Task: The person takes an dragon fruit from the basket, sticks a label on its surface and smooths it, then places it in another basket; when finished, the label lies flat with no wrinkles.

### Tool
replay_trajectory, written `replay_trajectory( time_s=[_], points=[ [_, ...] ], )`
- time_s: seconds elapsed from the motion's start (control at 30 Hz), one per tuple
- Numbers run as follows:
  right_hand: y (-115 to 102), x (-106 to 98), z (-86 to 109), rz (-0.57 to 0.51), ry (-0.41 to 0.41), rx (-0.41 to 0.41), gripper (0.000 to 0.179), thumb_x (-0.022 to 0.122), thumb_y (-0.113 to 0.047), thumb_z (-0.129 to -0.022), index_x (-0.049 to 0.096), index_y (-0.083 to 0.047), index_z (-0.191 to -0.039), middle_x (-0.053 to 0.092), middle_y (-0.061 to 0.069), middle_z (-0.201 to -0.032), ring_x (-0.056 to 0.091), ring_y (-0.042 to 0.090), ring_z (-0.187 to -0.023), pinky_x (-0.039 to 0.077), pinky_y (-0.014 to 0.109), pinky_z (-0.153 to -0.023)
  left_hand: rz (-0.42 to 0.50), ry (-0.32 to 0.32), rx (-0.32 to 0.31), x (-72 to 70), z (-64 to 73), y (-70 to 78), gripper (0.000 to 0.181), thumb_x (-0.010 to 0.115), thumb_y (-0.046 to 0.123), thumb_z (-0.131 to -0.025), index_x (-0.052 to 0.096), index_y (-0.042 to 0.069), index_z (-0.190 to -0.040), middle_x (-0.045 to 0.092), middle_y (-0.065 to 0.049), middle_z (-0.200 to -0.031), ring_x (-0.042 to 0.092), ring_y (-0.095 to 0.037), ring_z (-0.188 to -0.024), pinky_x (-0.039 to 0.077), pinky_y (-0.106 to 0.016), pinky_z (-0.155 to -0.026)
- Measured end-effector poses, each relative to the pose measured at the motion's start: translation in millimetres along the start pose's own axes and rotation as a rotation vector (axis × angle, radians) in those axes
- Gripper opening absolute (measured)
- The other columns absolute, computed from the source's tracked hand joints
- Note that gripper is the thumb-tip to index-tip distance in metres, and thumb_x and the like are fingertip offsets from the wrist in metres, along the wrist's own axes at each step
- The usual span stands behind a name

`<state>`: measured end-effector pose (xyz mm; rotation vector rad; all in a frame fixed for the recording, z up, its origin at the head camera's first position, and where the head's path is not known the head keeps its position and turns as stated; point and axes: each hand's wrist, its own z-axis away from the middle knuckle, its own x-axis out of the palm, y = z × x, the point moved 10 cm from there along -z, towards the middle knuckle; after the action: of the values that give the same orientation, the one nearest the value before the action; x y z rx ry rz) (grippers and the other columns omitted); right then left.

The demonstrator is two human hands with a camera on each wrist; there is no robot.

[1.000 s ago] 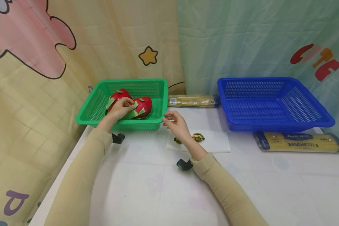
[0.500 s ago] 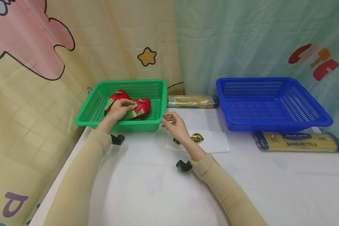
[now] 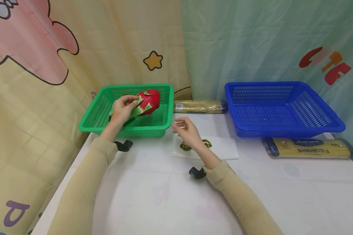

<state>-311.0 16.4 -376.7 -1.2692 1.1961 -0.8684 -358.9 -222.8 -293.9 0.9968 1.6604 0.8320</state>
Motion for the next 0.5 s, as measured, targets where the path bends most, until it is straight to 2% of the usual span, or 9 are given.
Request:
replay_trajectory(
  time_s=[0.13,0.23,0.33,0.43,0.5],
  points=[
    [-7,-15,8.1,0.018,0.003,-0.016,0.039,0.058,-0.026,-0.094,0.048,-0.006,-0.126,0.061,0.012,-0.112,0.064,0.026,-0.094,0.051,0.035,-0.08,0.081,0.035,0.056,-1.5,8.7,31.2,0.026,0.059,0.014,-0.093,0.064,-0.003,-0.113,0.062,-0.002,-0.103,0.045,-0.009,-0.077,0.038,-0.018,-0.064],
    [-19,-29,17.1,0.021,0.007,-0.059,0.04,0.058,-0.024,-0.094,0.046,-0.007,-0.128,0.059,0.013,-0.116,0.062,0.026,-0.095,0.05,0.036,-0.079,0.119,0.034,0.116,0.0,20.9,56.4,0.025,0.061,0.012,-0.092,0.064,-0.004,-0.111,0.059,0.003,-0.088,0.042,-0.01,-0.069,0.035,-0.019,-0.058],
    [-31,-43,28.3,0.021,0.007,-0.111,0.043,0.058,-0.02,-0.094,0.042,-0.005,-0.131,0.056,0.015,-0.121,0.061,0.027,-0.099,0.05,0.037,-0.079,0.165,-0.004,0.165,6.8,37.0,78.1,0.024,0.061,0.011,-0.092,0.064,-0.006,-0.109,0.051,0.005,-0.071,0.037,-0.01,-0.06,0.03,-0.02,-0.052],
    [-38,-58,41.0,0.037,0.001,-0.147,0.049,0.06,-0.017,-0.093,0.036,-0.008,-0.135,0.051,0.012,-0.127,0.057,0.026,-0.107,0.049,0.036,-0.083,0.231,-0.072,0.193,19.4,55.1,93.6,0.023,0.061,0.008,-0.091,0.064,-0.008,-0.108,0.048,0.004,-0.066,0.034,-0.01,-0.056,0.029,-0.02,-0.049],
    [-42,-66,50.1,0.038,-0.014,-0.175,0.056,0.061,-0.015,-0.092,0.032,-0.012,-0.139,0.046,0.01,-0.134,0.053,0.025,-0.114,0.048,0.034,-0.085,0.29,-0.126,0.194,30.2,66.5,98.3,0.022,0.061,0.005,-0.091,0.063,-0.01,-0.107,0.049,0.003,-0.065,0.033,-0.011,-0.054,0.029,-0.02,-0.049]
  ],
)
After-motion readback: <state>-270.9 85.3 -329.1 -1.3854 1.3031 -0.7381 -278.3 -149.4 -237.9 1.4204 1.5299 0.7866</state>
